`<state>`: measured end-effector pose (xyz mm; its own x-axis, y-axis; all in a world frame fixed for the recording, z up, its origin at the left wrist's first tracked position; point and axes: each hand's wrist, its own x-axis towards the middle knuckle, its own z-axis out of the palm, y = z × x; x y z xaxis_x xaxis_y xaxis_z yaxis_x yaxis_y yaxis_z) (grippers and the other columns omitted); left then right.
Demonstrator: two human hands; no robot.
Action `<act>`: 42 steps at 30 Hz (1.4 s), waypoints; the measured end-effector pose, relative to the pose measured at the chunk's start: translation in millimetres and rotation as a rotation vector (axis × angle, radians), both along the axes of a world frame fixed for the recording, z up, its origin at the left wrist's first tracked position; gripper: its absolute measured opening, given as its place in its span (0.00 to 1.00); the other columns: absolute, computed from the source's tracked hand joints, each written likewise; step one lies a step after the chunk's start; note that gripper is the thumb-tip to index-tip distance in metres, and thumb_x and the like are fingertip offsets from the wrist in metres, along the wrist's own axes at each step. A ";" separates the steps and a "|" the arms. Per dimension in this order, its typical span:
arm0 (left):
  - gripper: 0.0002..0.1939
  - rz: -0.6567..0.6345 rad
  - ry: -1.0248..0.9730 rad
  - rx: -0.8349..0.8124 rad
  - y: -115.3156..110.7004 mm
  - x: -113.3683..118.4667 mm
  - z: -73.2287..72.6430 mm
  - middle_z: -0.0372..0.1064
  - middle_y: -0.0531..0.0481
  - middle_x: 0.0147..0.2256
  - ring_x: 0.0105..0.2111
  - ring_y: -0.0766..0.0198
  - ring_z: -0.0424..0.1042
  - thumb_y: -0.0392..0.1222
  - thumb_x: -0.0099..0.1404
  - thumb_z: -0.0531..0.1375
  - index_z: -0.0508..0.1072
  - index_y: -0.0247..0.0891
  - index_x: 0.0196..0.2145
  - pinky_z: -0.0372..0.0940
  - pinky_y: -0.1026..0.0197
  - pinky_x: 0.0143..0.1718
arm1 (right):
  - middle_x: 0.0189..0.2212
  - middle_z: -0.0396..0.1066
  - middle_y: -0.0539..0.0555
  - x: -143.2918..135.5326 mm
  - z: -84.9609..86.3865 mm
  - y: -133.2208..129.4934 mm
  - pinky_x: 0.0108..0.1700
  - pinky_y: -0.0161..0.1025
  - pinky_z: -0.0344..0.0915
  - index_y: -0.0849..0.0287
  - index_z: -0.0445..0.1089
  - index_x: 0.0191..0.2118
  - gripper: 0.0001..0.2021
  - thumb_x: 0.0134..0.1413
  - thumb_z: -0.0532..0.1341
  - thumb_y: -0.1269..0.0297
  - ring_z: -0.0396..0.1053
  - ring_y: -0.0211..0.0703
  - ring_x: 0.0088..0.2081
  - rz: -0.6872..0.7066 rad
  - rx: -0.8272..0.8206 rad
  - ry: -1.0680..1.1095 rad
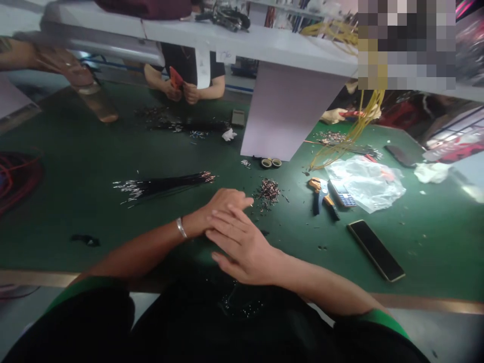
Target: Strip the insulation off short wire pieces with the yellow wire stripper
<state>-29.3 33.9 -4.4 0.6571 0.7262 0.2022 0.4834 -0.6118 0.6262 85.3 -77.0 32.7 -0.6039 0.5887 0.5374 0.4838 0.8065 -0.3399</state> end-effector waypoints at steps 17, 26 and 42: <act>0.08 0.092 -0.721 -0.607 -23.9 -6.4 41.7 0.68 0.53 0.21 0.21 0.71 0.67 0.37 0.64 0.58 0.78 0.36 0.38 0.60 0.66 0.22 | 0.25 0.76 0.51 27.5 -41.1 19.7 0.33 0.40 0.71 0.59 0.72 0.35 0.11 0.50 0.67 0.57 0.74 0.39 0.26 -0.234 -1.031 0.999; 0.07 0.135 -0.805 -0.638 -28.5 -25.1 48.7 0.76 0.47 0.30 0.30 0.64 0.75 0.39 0.61 0.63 0.78 0.35 0.37 0.71 0.58 0.38 | 0.24 0.76 0.50 37.7 -37.3 13.2 0.31 0.39 0.72 0.59 0.75 0.32 0.08 0.50 0.67 0.60 0.73 0.38 0.23 -0.232 -0.910 1.067; 0.11 0.304 -0.431 -0.572 -26.2 -70.8 34.3 0.78 0.45 0.37 0.39 0.58 0.76 0.33 0.54 0.64 0.79 0.37 0.37 0.68 0.49 0.50 | 0.21 0.74 0.51 55.1 -33.8 10.6 0.27 0.38 0.69 0.60 0.74 0.29 0.06 0.51 0.63 0.64 0.71 0.38 0.21 -0.355 -0.785 0.866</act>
<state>-100.2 7.7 30.0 0.3608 0.9303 -0.0657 0.2200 -0.0164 0.9754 140.4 -66.4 -1.0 0.0374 0.9936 0.1070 0.0077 0.1068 -0.9943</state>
